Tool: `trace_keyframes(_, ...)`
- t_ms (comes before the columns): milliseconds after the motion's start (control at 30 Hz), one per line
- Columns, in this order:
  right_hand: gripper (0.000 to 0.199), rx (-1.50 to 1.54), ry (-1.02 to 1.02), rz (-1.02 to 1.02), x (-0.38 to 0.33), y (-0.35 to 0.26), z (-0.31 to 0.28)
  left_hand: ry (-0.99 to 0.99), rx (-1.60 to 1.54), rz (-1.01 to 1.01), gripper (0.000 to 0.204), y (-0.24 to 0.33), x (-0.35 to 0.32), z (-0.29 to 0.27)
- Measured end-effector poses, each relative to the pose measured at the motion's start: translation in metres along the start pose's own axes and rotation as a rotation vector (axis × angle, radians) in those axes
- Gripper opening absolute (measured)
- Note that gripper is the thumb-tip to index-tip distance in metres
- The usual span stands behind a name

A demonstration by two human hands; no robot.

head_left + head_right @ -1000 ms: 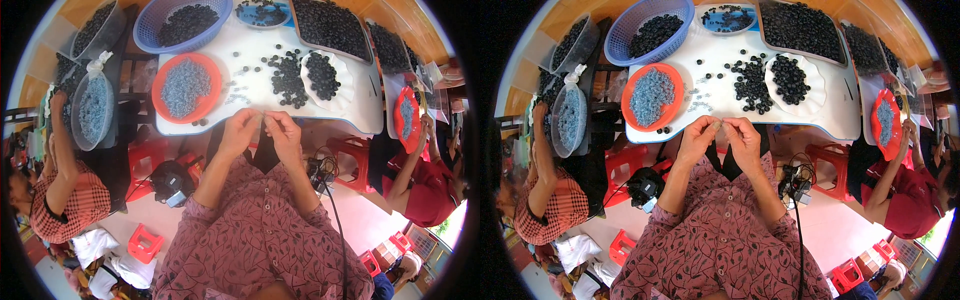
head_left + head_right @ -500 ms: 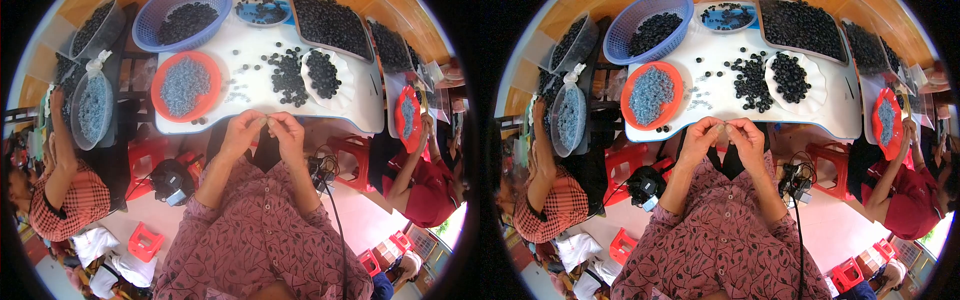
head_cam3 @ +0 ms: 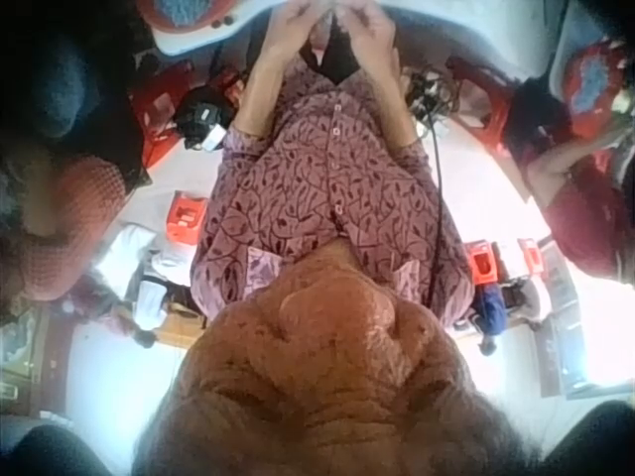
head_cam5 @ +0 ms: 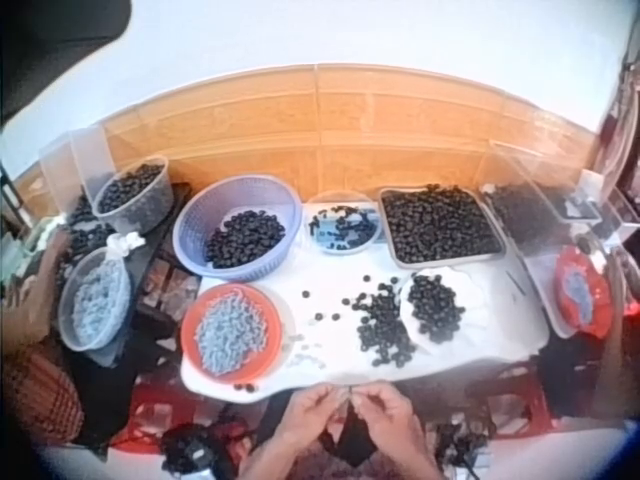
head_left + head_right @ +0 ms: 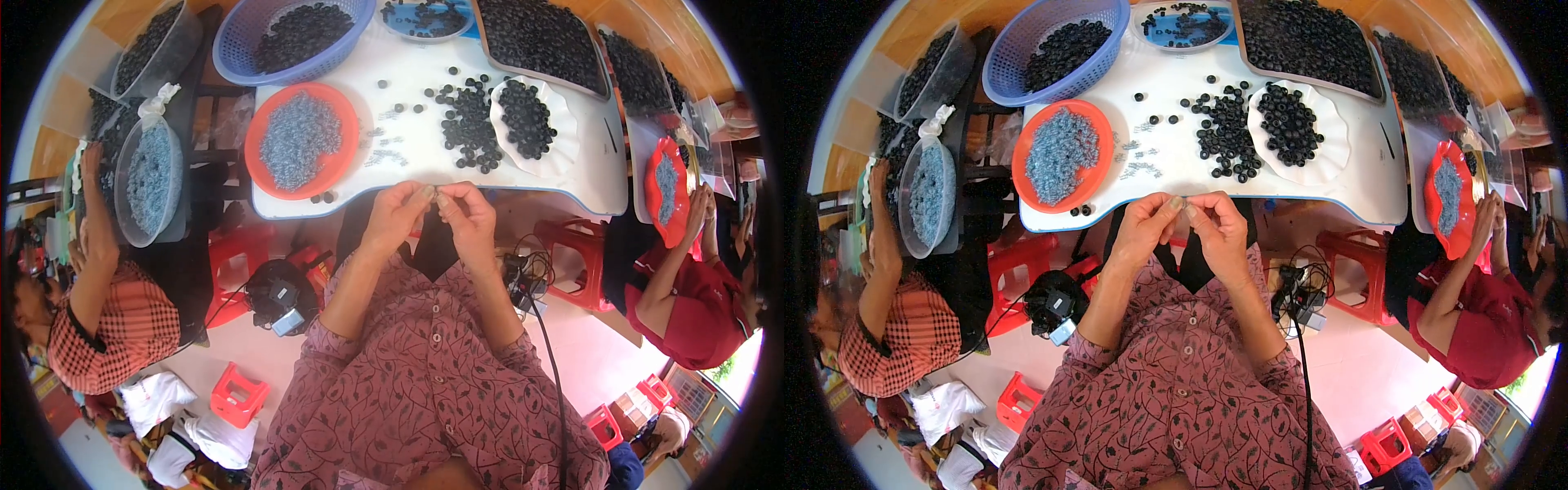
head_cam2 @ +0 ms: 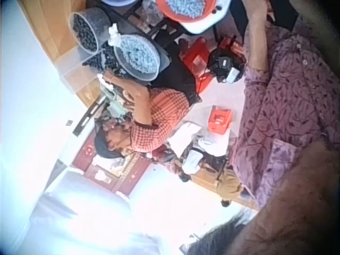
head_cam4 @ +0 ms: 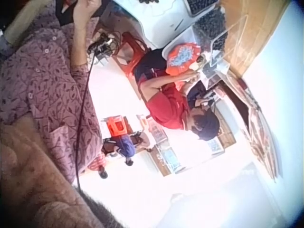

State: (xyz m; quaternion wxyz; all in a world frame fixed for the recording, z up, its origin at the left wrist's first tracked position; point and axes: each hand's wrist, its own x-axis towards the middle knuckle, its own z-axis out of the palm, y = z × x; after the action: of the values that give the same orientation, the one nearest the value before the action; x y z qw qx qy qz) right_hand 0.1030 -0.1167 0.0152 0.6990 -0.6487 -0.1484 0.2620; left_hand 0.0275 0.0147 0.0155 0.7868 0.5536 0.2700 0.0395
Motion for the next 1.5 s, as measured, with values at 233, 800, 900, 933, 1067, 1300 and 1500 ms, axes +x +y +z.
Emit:
trace_keyframes(233, 0.006, -0.078, 0.135, -0.106, 0.003, 0.004, -0.007, 0.003, 0.174, -0.018, 0.027, 0.002, -0.001, 0.002)
trace_keyframes(800, 0.011, -0.066, 0.261, -0.004, 0.002, 0.006, -0.019, 0.402, 1.053, 0.721, 0.015, -0.006, 0.030, 0.027)
trace_keyframes(900, 0.011, -0.065, 0.261, 0.000, 0.003, 0.007, -0.021, 0.382, 1.085, 0.724, 0.019, -0.001, 0.032, 0.030)
trace_keyframes(933, 0.012, -0.065, 0.261, -0.002, 0.003, 0.010, -0.023, 0.380, 1.108, 0.706, 0.020, 0.001, 0.033, 0.032)
trace_keyframes(1067, 0.013, -0.061, 0.289, -0.008, 0.003, 0.011, -0.026, 0.375, 1.101, 0.705, 0.021, 0.002, 0.038, 0.038)
trace_keyframes(1300, 0.014, -0.044, 0.299, -0.020, 0.002, 0.008, -0.026, 0.342, 1.090, 0.729, 0.020, 0.004, 0.051, 0.050)
trace_keyframes(1500, 0.014, -0.041, 0.305, -0.024, 0.002, 0.007, -0.025, 0.328, 1.072, 0.704, 0.017, 0.003, 0.052, 0.048)
